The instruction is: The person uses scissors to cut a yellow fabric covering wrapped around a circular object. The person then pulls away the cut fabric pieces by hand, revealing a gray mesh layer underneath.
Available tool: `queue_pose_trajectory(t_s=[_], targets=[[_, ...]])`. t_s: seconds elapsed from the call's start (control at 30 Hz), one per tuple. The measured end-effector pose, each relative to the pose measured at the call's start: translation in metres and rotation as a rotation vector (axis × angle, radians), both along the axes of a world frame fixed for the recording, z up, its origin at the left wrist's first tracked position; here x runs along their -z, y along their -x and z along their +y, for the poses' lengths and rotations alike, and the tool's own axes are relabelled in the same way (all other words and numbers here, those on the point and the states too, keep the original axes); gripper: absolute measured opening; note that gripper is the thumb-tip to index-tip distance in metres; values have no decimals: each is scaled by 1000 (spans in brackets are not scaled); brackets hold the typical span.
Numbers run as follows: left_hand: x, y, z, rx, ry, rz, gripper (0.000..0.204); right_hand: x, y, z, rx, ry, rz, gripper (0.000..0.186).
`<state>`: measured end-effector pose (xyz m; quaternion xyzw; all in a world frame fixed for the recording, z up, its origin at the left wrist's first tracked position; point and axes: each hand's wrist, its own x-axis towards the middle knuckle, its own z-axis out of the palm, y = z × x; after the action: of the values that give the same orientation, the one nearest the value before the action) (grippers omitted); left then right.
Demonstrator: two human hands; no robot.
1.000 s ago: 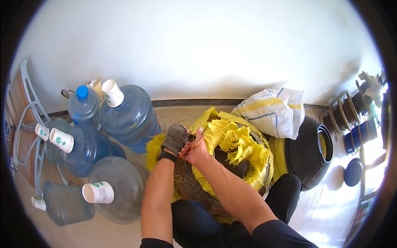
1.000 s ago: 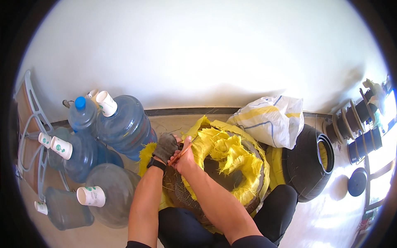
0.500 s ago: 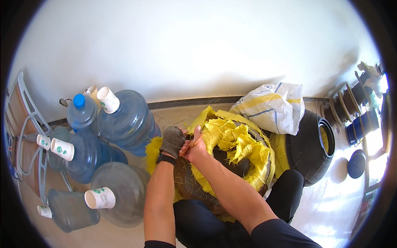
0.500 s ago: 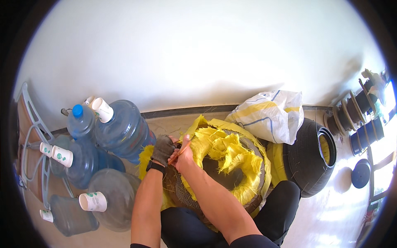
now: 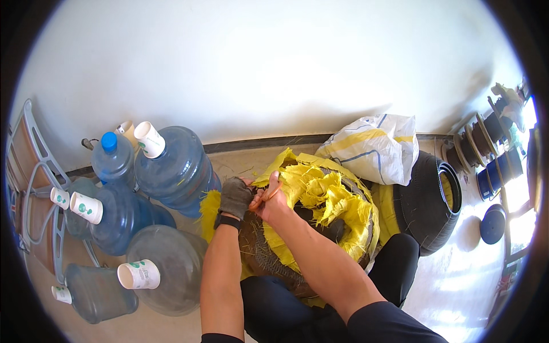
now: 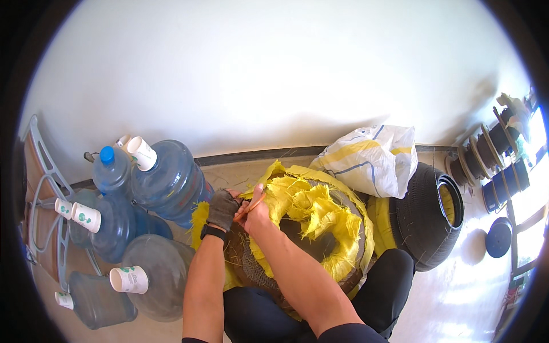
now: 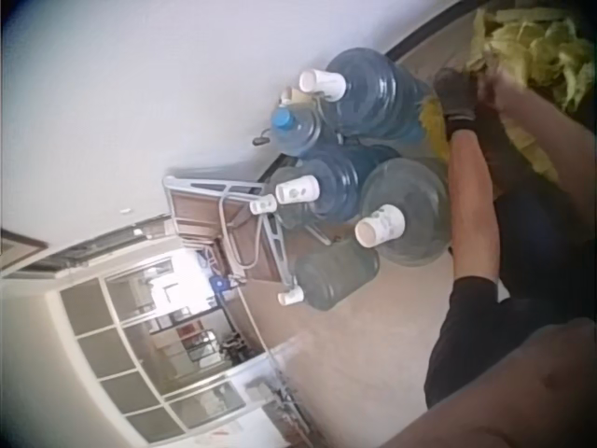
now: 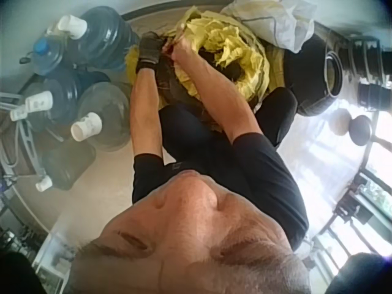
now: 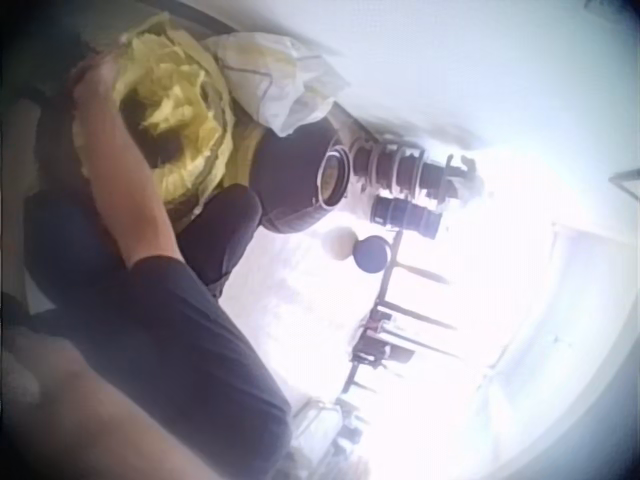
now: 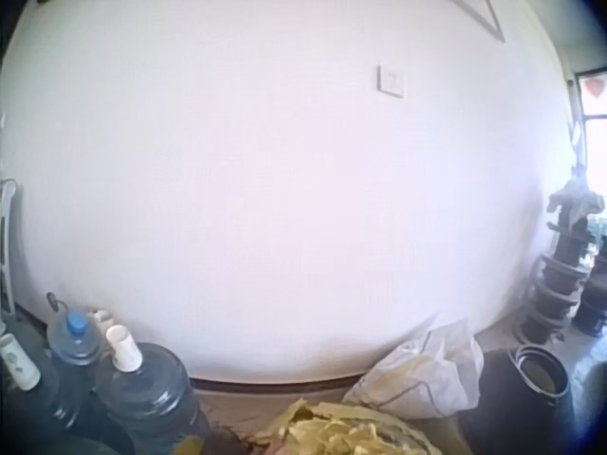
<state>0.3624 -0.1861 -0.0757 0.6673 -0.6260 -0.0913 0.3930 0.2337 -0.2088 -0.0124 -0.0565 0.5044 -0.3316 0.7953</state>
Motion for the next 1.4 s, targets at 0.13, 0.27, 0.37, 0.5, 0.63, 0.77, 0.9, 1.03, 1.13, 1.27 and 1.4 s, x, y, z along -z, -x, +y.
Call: queue_pose_trajectory(t_s=[0.13, 0.27, 0.37, 0.5, 0.63, 0.77, 0.9, 1.03, 1.13, 1.27, 1.4], targets=[[9, -10, 0, -3, -13, -47, 19, -14, -7, -9, 45, -44, 8, 67], [13, -1, 2, -125, -3, 54, 20, 1, 3, -9, 26, 72, 29, 72], [8, 1, 4, -148, -17, 2, 18, -13, 6, -15, -12, -70, -30, 71], [20, -5, 3, -175, 21, 57, 16, 4, 3, -30, 34, 7, -27, 78], [31, -9, 6, -317, -128, 239, 16, 22, 26, -59, -46, 138, -69, 77], [18, 0, 2, -488, -194, 13, 18, -44, 39, -65, -41, 203, -84, 67], [28, -13, -13, -668, -226, 82, 19, -88, 70, -72, -113, 399, 11, 62], [42, -49, -23, -753, -489, -134, 38, -101, 134, -51, -226, 656, 182, 60], [12, 20, -29, -692, -225, -576, 64, -92, 216, -24, -278, 680, 334, 65], [-39, 82, -43, -245, -343, -467, 74, -88, 263, -1, -215, 616, 407, 67], [-42, 93, -74, 51, -635, 139, 78, -78, 286, 6, -153, 572, 397, 65]])
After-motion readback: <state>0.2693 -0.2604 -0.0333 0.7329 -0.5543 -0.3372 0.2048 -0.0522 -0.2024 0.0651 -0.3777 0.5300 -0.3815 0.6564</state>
